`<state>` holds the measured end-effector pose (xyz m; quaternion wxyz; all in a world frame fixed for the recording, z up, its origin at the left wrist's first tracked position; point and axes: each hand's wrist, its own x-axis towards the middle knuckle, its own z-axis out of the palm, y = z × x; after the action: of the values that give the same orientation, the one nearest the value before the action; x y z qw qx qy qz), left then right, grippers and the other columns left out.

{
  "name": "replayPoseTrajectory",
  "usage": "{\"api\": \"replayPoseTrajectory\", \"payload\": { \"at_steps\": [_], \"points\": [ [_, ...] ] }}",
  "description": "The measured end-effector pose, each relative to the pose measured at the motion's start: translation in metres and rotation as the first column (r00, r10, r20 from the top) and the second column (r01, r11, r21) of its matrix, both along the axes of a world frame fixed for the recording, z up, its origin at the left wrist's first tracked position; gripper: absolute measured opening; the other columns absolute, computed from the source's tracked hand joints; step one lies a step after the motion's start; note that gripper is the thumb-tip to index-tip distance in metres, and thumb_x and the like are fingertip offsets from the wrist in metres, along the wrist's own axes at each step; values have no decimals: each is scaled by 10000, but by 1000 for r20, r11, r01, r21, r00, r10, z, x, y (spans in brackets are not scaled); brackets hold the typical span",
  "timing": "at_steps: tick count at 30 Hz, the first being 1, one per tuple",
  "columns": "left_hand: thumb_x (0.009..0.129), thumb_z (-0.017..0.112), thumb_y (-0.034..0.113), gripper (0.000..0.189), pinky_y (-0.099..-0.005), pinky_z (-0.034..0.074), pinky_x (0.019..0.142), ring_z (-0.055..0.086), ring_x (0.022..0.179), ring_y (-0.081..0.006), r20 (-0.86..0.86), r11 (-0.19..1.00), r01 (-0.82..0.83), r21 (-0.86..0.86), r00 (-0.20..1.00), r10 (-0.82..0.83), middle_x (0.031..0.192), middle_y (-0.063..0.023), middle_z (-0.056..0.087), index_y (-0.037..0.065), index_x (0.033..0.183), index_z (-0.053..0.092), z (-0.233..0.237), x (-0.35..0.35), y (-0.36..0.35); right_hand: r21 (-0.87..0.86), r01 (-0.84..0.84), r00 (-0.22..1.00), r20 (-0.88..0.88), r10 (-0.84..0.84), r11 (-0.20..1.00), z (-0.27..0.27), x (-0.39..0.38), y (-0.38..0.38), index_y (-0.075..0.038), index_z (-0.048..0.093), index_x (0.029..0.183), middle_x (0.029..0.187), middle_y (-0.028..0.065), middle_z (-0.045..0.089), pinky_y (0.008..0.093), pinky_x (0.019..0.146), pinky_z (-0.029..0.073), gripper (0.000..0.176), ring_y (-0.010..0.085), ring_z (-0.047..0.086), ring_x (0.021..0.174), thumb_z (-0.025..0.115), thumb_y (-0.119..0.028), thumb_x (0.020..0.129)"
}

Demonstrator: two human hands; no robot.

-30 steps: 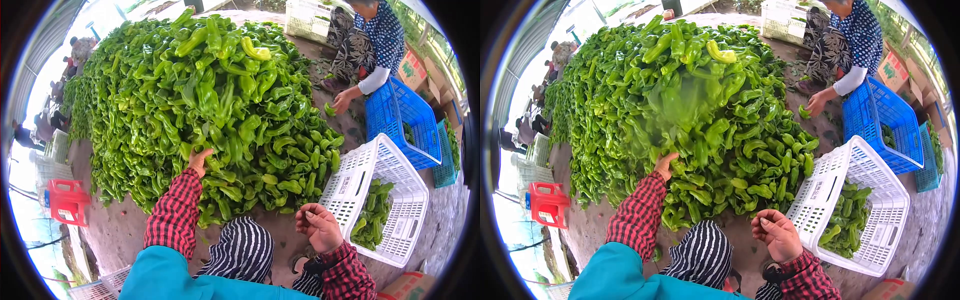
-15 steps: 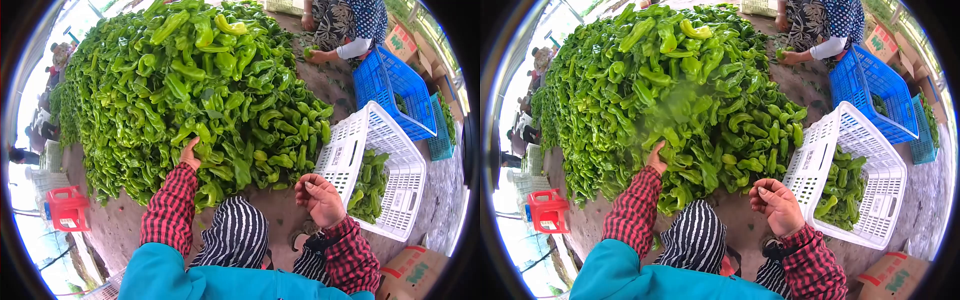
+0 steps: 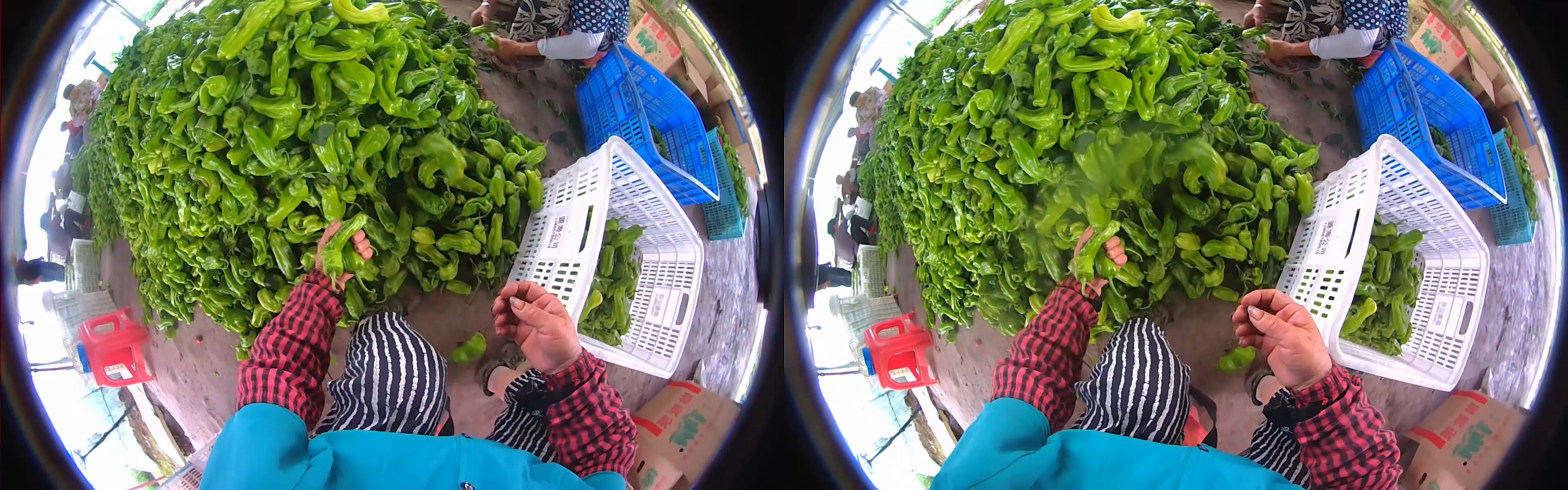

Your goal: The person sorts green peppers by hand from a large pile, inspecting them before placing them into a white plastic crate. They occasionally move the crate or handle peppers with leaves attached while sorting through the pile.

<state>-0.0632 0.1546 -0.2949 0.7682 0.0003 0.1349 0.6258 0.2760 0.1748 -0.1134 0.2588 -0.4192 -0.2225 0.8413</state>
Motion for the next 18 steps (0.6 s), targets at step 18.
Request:
{"api": "replayPoseTrajectory", "payload": {
  "at_steps": [18],
  "points": [
    [866, 514, 380, 321, -331, 486, 684, 578, 777, -172, -388, 902, 279, -330, 831, -399, 831, -82, 594, 71, 953, 502, 109, 98, 23, 194, -49, 998, -31, 56, 980, -54, -59, -3, 1, 469, 1150, 1025, 42, 557, 237, 777, 430, 385, 99, 519, 880, 599, -180, 836]
  ]
}}
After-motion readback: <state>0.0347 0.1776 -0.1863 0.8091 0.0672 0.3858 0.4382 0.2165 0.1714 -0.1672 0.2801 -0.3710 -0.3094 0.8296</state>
